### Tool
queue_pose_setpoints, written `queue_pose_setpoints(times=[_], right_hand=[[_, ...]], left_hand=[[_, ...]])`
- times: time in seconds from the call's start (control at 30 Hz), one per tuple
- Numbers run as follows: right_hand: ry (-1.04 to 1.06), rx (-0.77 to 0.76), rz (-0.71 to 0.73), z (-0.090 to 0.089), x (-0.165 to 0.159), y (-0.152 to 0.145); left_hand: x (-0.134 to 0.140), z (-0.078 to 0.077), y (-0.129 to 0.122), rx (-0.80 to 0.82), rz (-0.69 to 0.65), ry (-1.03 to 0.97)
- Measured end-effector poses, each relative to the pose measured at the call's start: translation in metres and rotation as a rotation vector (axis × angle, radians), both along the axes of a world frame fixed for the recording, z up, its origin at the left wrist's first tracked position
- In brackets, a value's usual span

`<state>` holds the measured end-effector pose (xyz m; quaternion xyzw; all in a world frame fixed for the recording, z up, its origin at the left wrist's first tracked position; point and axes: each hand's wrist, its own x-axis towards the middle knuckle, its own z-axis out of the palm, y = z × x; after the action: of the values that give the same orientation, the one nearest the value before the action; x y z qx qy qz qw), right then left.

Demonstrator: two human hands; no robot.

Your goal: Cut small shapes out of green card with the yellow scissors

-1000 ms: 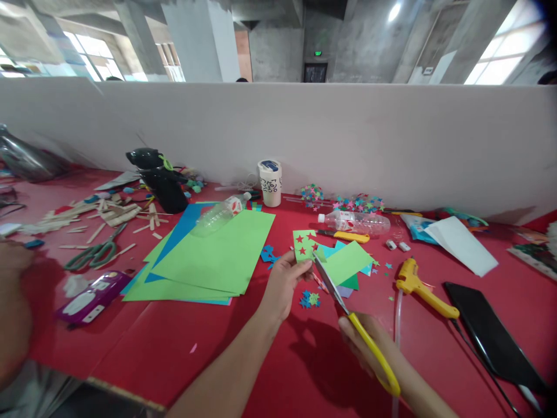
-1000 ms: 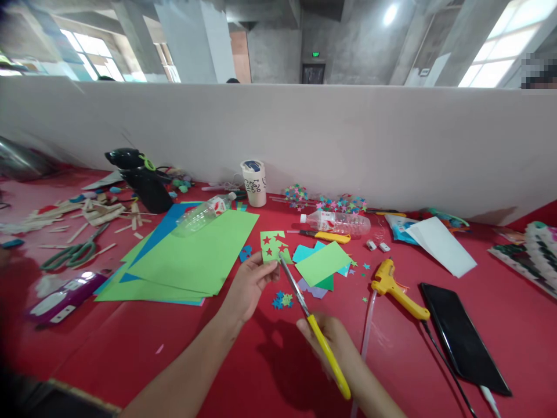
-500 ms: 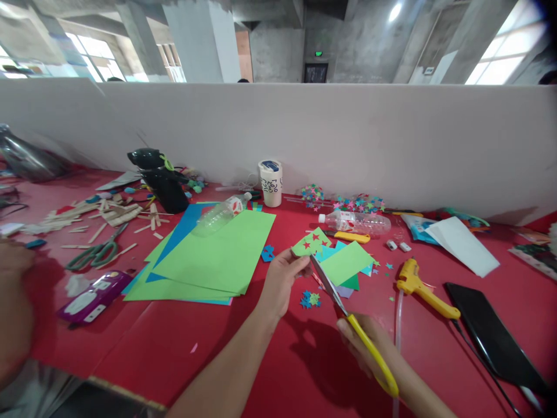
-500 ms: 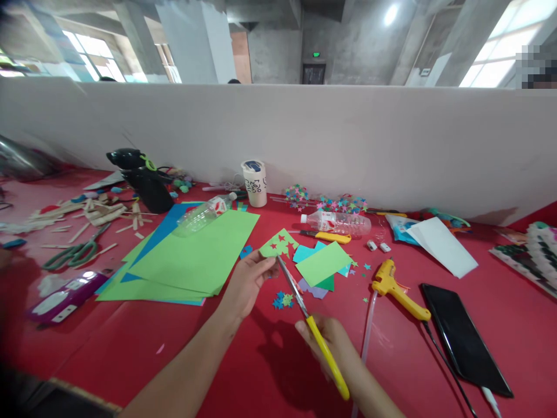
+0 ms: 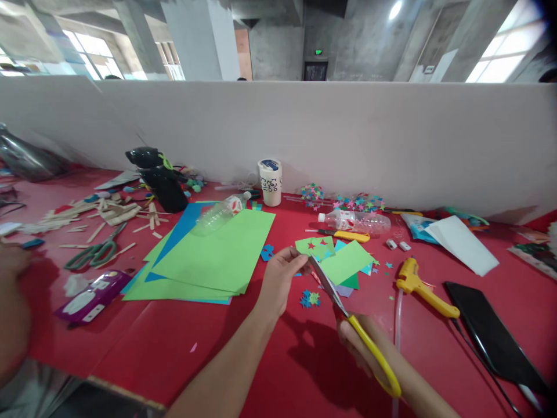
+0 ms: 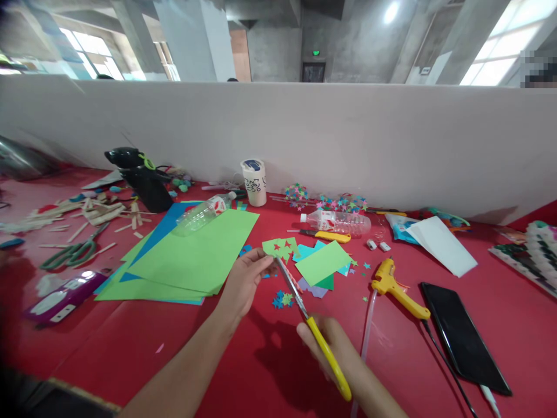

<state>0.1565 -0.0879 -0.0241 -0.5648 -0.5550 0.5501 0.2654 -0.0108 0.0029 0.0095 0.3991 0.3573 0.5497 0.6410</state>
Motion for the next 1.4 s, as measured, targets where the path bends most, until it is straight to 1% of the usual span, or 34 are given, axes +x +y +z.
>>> queue_pose_setpoints(times=[0.1,0.23,0.37,0.47,0.63,0.83,1.1,1.27,1.4], right_hand=[[-0.013,0.025,0.028,0.0031,0.0014,-0.0006],[-0.040,0.045,0.046,0.0004,0.0041,0.0013],[-0.049,0.003,0.017,-0.0038,0.0059,0.0017],[-0.040,-0.008,0.015,-0.0028,0.0058,0.0003],[-0.033,-0.026,-0.016,0.0011,0.0046,-0.0011],[-0.043,-0.057,-0.036,-0.0003,0.0041,0.0014],[-0.075,0.013,-0.021,0.0005,0.0066,0.0035],[-0.032,-0.030,-0.028,0.0014,0.0049,0.0018],[-0.007,-0.018,-0.037,0.0006,0.0035,0.0015]], left_hand=[[0.0006,0.0009,-0.0014,0.002,0.001,0.026],[0.0014,0.0004,-0.0025,0.004,0.009,0.060],[0.0018,-0.0001,-0.0026,0.013,0.033,0.098],[0.0019,0.0005,-0.0024,0.009,0.047,0.112],[0.0016,0.0010,-0.0016,-0.008,0.022,0.089],[0.0007,0.0018,-0.0005,-0.005,0.011,0.102],[-0.0038,0.0045,0.0025,-0.021,0.000,0.142],[-0.0043,0.0055,0.0014,-0.031,-0.026,0.106],[-0.0021,0.0047,-0.0003,-0.034,-0.046,0.055]])
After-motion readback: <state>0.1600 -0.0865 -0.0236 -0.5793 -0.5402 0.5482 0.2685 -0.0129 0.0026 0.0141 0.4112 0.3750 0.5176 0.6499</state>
